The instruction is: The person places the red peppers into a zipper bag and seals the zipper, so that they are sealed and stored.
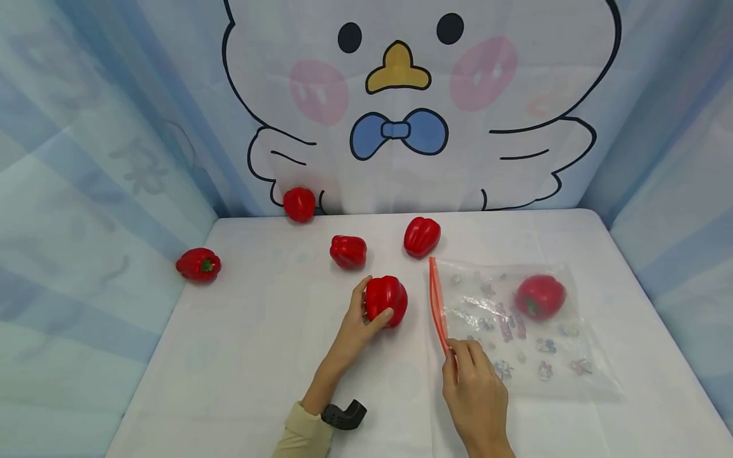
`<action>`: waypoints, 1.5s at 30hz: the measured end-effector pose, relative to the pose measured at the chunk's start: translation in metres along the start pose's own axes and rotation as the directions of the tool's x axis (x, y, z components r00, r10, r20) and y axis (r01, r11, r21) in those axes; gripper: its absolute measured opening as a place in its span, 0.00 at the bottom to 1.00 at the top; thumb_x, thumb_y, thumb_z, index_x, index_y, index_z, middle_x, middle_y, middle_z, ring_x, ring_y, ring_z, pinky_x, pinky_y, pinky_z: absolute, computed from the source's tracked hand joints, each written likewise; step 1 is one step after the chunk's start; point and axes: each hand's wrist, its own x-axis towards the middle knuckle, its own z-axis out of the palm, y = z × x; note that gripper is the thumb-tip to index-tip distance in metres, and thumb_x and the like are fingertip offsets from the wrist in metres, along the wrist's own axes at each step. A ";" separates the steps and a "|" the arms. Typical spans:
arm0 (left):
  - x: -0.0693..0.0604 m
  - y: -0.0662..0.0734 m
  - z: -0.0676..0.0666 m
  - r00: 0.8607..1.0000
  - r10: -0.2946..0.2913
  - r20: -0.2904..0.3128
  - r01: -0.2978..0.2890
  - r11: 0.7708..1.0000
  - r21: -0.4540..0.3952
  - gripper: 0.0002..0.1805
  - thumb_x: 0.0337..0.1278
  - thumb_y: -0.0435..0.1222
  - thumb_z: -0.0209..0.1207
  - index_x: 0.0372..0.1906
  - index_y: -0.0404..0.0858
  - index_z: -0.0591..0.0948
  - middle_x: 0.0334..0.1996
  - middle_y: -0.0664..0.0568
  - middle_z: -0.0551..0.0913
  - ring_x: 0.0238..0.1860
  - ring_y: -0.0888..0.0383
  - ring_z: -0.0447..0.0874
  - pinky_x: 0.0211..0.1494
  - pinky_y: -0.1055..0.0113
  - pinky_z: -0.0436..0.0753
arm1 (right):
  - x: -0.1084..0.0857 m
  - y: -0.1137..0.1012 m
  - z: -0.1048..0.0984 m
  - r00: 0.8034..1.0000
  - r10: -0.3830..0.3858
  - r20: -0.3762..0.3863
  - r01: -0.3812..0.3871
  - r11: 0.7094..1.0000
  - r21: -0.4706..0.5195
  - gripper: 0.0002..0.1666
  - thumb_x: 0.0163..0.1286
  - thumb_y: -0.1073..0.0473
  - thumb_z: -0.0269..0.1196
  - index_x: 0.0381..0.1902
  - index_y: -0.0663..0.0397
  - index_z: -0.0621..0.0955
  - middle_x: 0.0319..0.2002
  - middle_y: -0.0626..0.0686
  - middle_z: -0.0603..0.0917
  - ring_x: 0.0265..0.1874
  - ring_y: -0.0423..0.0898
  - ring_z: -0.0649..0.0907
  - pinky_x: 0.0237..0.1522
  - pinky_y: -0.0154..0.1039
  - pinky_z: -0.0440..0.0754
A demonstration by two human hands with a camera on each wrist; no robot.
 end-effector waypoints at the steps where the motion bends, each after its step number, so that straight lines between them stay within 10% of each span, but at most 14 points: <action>1: 0.000 0.001 0.002 1.000 0.000 0.002 0.000 1.000 0.000 0.49 0.64 0.52 0.65 0.83 0.48 0.54 0.77 0.47 0.66 0.75 0.45 0.67 0.66 0.45 0.84 | 0.000 0.000 0.000 1.000 0.001 0.002 -0.001 1.000 0.000 0.15 0.56 0.73 0.70 0.42 0.58 0.88 0.35 0.52 0.86 0.22 0.43 0.81 0.17 0.30 0.73; 30: 0.005 0.007 0.043 0.990 -0.016 0.141 0.020 0.999 -0.028 0.48 0.64 0.52 0.66 0.83 0.52 0.54 0.75 0.53 0.68 0.72 0.54 0.69 0.65 0.56 0.85 | 0.005 -0.001 0.001 1.000 0.001 0.021 -0.001 1.000 -0.004 0.15 0.57 0.72 0.71 0.43 0.58 0.87 0.35 0.52 0.86 0.22 0.42 0.81 0.17 0.29 0.73; 45: 0.004 0.007 0.056 0.987 0.031 0.157 -0.064 0.975 0.213 0.48 0.61 0.54 0.67 0.82 0.52 0.57 0.75 0.57 0.69 0.71 0.60 0.71 0.64 0.64 0.83 | 0.008 -0.003 0.001 1.000 -0.007 0.013 0.007 1.000 0.000 0.14 0.57 0.71 0.71 0.43 0.60 0.87 0.36 0.53 0.86 0.23 0.42 0.79 0.17 0.30 0.72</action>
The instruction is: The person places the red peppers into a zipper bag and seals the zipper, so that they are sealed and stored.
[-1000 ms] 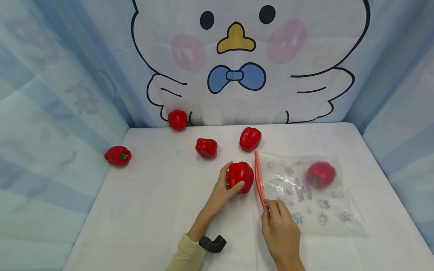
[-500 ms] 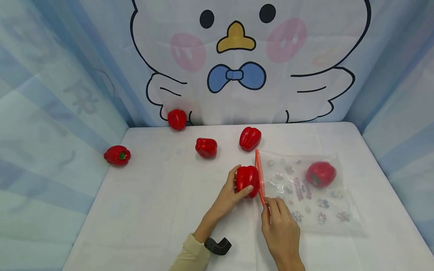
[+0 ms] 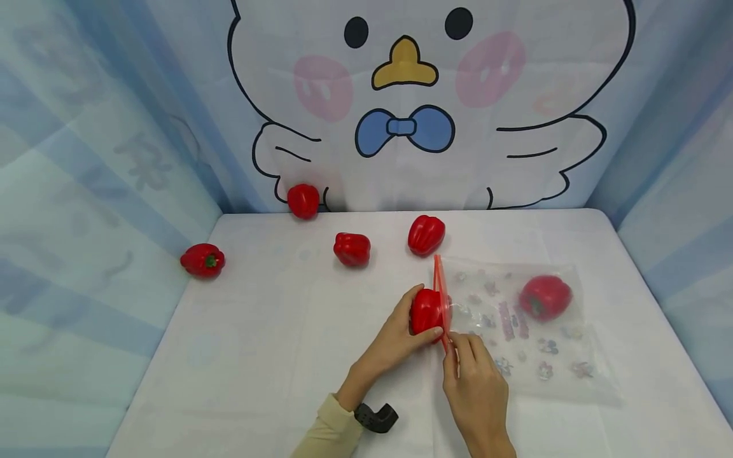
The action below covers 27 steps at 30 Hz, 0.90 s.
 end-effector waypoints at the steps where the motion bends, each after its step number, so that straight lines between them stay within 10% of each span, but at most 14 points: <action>1: 0.000 0.000 0.001 1.000 0.004 0.003 -0.004 1.000 0.011 0.48 0.61 0.54 0.67 0.82 0.53 0.57 0.75 0.57 0.70 0.70 0.61 0.71 0.64 0.64 0.83 | 0.000 0.000 0.000 1.000 0.001 0.000 -0.001 1.000 0.000 0.14 0.57 0.71 0.71 0.43 0.60 0.87 0.36 0.53 0.86 0.23 0.42 0.79 0.17 0.30 0.72; 15: 0.011 -0.006 -0.003 0.993 0.032 0.110 -0.032 0.999 -0.005 0.47 0.60 0.51 0.69 0.81 0.62 0.58 0.76 0.60 0.68 0.72 0.63 0.68 0.64 0.67 0.82 | -0.001 0.000 0.000 1.000 0.008 -0.005 -0.008 1.000 0.008 0.14 0.57 0.72 0.71 0.43 0.59 0.87 0.36 0.53 0.86 0.23 0.42 0.79 0.17 0.29 0.72; 27: 0.022 -0.005 0.009 0.981 0.158 0.112 -0.183 0.947 0.264 0.48 0.59 0.48 0.72 0.81 0.48 0.61 0.73 0.54 0.73 0.70 0.58 0.70 0.64 0.70 0.81 | -0.004 -0.001 0.001 1.000 0.014 -0.016 -0.013 1.000 0.024 0.15 0.56 0.71 0.73 0.43 0.58 0.87 0.35 0.52 0.86 0.23 0.43 0.79 0.19 0.29 0.74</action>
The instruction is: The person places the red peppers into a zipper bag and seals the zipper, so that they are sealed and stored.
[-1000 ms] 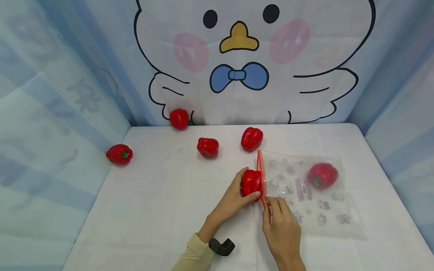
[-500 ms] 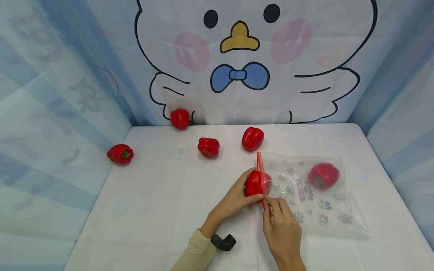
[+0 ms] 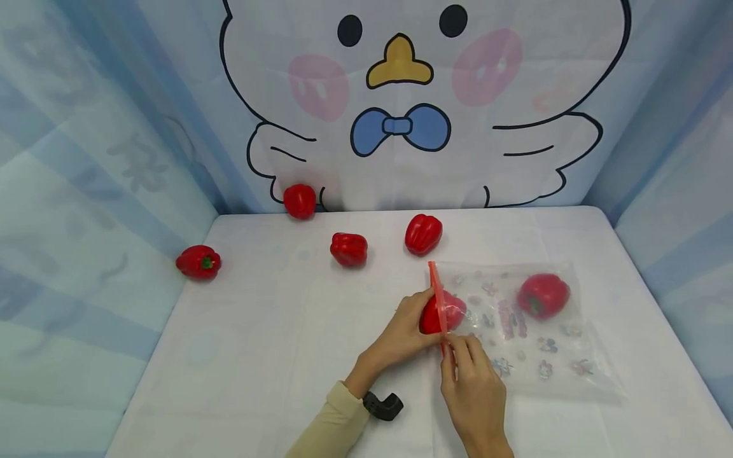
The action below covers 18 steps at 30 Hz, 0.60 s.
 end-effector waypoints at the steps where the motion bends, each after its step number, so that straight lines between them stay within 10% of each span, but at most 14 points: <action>1: 0.001 0.001 0.001 1.000 0.016 -0.004 -0.016 1.000 0.023 0.48 0.58 0.47 0.73 0.80 0.48 0.62 0.73 0.54 0.73 0.69 0.58 0.69 0.64 0.70 0.81 | 0.000 0.000 0.000 1.000 0.000 -0.002 0.000 1.000 0.005 0.15 0.57 0.71 0.73 0.43 0.58 0.87 0.35 0.52 0.86 0.23 0.43 0.79 0.19 0.29 0.74; 11: 0.012 0.003 0.008 0.985 0.171 -0.009 -0.164 0.956 0.244 0.46 0.56 0.41 0.71 0.79 0.45 0.65 0.68 0.52 0.77 0.65 0.56 0.73 0.65 0.74 0.77 | -0.001 0.001 0.001 1.000 -0.013 -0.009 0.013 1.000 0.016 0.16 0.55 0.73 0.73 0.43 0.59 0.87 0.37 0.53 0.86 0.23 0.42 0.78 0.18 0.26 0.72; 18: 0.022 0.004 0.012 0.983 0.182 0.017 -0.180 0.955 0.236 0.48 0.55 0.41 0.72 0.81 0.49 0.63 0.71 0.53 0.76 0.65 0.57 0.72 0.65 0.75 0.75 | 0.000 -0.001 0.001 1.000 -0.005 -0.006 0.006 1.000 0.023 0.17 0.56 0.73 0.73 0.45 0.59 0.87 0.38 0.53 0.86 0.23 0.42 0.78 0.20 0.26 0.71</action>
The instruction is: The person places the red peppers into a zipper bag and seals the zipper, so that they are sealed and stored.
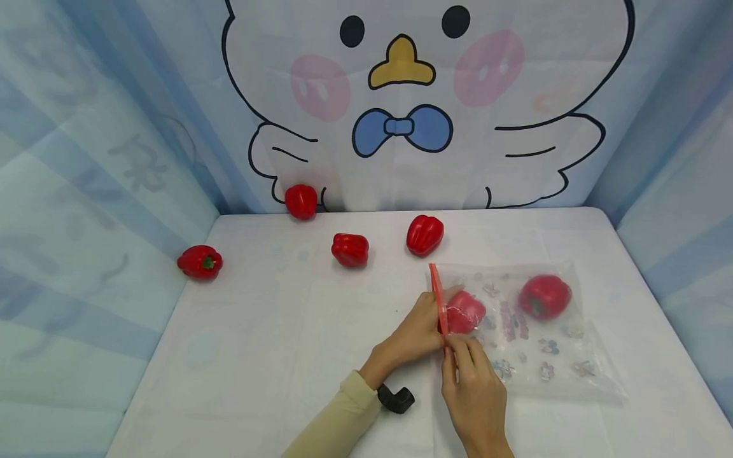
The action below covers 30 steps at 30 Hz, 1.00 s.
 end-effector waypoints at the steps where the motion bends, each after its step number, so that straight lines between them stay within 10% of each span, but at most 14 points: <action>1: 0.001 0.000 0.000 1.000 0.002 0.002 -0.002 1.000 -0.002 0.48 0.56 0.42 0.72 0.81 0.50 0.63 0.72 0.54 0.75 0.65 0.57 0.72 0.66 0.75 0.75 | 0.000 0.000 0.000 1.000 0.001 0.003 -0.001 1.000 -0.002 0.17 0.56 0.73 0.73 0.45 0.60 0.87 0.38 0.53 0.86 0.23 0.42 0.78 0.20 0.26 0.71; 30: 0.034 -0.012 0.001 0.964 0.176 0.200 -0.083 0.912 -0.402 0.47 0.64 0.45 0.68 0.83 0.52 0.57 0.78 0.58 0.68 0.76 0.68 0.66 0.75 0.75 0.69 | 0.003 0.002 -0.003 1.000 -0.012 -0.003 0.012 1.000 0.008 0.16 0.57 0.72 0.69 0.45 0.60 0.87 0.39 0.53 0.86 0.24 0.42 0.79 0.22 0.30 0.74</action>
